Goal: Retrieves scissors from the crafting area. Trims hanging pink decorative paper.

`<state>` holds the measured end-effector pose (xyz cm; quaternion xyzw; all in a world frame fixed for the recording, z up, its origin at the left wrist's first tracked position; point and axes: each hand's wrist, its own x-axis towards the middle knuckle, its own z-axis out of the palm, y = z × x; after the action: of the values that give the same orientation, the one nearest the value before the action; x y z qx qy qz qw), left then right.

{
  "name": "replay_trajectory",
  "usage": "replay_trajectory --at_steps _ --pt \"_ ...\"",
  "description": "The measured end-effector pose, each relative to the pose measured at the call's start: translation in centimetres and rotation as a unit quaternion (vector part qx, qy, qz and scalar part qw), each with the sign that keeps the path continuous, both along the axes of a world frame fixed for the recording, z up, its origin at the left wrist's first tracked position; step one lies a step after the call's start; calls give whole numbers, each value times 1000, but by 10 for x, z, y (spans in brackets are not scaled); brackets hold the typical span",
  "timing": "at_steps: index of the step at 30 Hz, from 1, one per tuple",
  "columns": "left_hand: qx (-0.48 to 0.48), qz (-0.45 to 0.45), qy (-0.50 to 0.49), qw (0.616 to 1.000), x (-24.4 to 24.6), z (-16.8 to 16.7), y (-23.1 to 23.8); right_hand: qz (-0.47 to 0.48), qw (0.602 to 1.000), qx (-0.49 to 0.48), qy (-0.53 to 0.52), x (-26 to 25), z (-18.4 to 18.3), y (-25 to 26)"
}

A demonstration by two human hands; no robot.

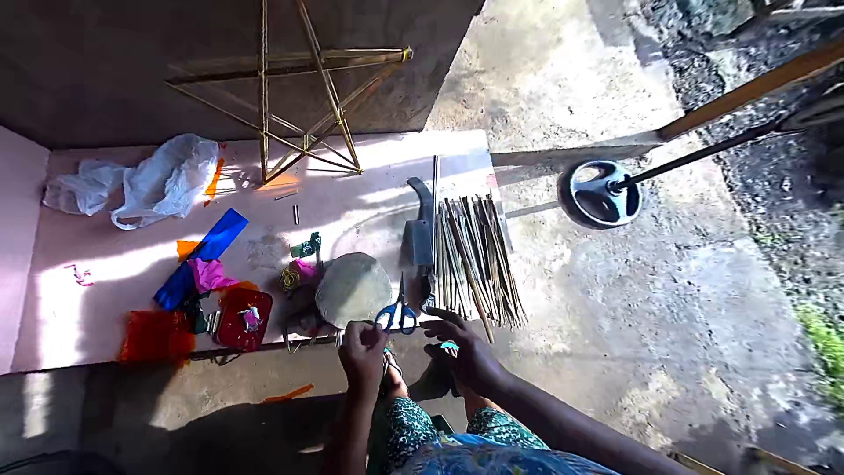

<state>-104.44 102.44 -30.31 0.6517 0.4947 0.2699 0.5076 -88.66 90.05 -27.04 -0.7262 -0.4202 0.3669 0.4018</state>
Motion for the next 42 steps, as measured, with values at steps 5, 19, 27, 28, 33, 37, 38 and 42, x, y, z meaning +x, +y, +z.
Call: replay_trajectory --at_steps 5,19,27,28,33,37,38,42 --pt "42 -144 -93 984 57 38 -68 -116 993 11 35 28 33 -59" --pt "145 -606 -200 756 225 89 -289 -516 835 119 152 100 74 -356" --pt "133 -666 -180 712 324 97 -457 -658 721 165 141 96 50 -576" --pt "117 -666 -178 715 338 98 -476 -672 708 168 135 95 47 -597" --pt "24 -670 -159 725 410 101 -552 -740 628 209 118 97 40 -669" --pt "-12 -669 -144 729 469 102 -588 -769 598 200 104 120 38 -704" --pt "-17 -667 -137 732 486 102 -595 -774 593 196 102 129 37 -712" --pt "-42 -652 -123 747 562 104 -622 -793 577 180 75 176 37 -744"
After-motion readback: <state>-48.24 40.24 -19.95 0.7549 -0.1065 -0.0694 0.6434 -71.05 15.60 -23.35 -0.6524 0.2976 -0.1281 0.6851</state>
